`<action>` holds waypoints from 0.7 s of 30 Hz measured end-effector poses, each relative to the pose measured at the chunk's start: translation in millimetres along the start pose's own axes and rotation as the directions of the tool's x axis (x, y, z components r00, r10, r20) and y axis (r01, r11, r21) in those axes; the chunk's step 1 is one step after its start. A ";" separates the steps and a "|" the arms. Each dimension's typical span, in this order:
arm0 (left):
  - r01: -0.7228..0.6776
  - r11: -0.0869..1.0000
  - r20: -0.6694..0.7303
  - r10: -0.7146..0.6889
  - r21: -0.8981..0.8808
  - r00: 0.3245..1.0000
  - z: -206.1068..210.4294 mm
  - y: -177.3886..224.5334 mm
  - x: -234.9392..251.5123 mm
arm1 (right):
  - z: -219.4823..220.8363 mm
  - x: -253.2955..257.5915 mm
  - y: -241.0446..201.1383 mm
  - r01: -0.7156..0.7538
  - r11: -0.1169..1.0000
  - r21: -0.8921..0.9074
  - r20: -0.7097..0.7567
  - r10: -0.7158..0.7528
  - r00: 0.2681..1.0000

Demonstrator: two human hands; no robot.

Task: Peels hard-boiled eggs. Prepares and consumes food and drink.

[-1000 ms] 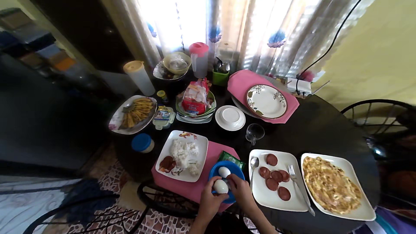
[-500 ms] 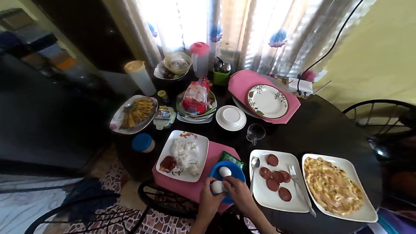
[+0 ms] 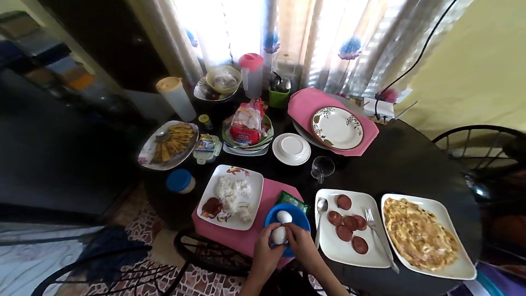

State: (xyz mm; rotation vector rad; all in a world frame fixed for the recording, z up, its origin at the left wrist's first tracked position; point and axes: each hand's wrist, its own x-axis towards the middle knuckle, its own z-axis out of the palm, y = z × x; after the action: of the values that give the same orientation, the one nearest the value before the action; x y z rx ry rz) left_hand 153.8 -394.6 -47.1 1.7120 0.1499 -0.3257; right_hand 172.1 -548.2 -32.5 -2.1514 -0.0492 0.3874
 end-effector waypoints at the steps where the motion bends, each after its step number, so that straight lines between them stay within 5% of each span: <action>1: 0.002 1.000 0.001 -0.002 -0.004 1.000 -0.2 -0.1 -0.1 | -0.6 0.2 -0.8 -0.006 1.000 -0.006 0.006 0.006 1.000; 21: 0.030 0.997 -0.027 -0.032 -0.073 0.999 -1.6 -4.6 -0.3 | -6.2 5.6 0.6 -0.104 0.994 0.035 0.078 0.101 0.992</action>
State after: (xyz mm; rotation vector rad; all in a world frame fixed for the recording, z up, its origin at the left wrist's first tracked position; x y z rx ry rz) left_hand 152.4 -392.2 -51.1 1.6440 0.2069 -0.3155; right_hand 179.2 -552.5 -31.1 -2.1059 0.0257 0.5260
